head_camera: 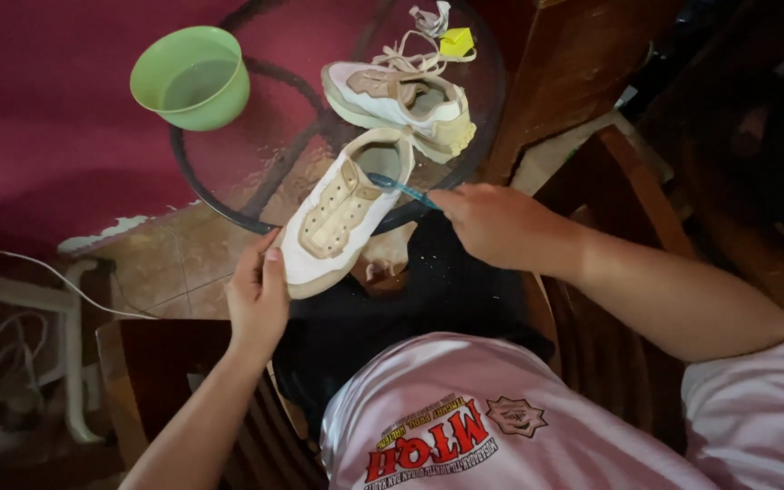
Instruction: The person scrubs a white and beige sneaker with a blue brush, focusing on the upper, sides, and interior. The person removes the insole and scrubs it separately before placing it back inside the shoe.
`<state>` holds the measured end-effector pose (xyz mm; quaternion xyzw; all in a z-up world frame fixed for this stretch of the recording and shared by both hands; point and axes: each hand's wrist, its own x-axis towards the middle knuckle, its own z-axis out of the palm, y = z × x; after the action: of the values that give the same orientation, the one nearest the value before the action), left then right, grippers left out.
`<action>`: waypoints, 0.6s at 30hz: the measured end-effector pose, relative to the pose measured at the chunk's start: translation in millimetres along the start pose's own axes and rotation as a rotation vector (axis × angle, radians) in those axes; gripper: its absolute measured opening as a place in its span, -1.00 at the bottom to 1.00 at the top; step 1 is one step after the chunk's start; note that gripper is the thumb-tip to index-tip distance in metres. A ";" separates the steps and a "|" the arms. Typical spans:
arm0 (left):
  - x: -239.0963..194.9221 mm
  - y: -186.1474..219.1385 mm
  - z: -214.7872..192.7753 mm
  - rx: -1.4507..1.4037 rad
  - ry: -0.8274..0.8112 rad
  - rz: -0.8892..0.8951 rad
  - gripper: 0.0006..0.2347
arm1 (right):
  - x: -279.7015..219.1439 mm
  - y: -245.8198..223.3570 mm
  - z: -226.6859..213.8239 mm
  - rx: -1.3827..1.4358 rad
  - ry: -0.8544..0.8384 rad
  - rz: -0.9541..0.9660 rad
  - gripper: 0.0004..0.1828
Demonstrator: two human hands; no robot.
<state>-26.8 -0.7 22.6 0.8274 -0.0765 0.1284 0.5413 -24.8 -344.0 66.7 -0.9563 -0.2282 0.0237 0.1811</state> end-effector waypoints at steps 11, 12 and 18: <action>2.7 1.4 -1.3 -0.046 0.030 -0.009 -0.74 | -18.3 2.4 -38.0 -0.305 0.171 -0.118 -0.59; 3.0 4.1 -0.8 -0.042 0.032 0.015 -0.74 | -19.0 -5.0 -53.8 -0.406 0.195 -0.103 -0.62; 2.6 -3.8 4.3 -0.096 0.027 -0.050 -0.74 | -9.3 26.2 1.8 -0.992 0.476 -0.149 -0.60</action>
<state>-22.8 -3.1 18.5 0.8004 -0.0547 0.1220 0.5844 -22.2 -369.3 55.2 -0.8872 -0.2318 -0.3160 -0.2434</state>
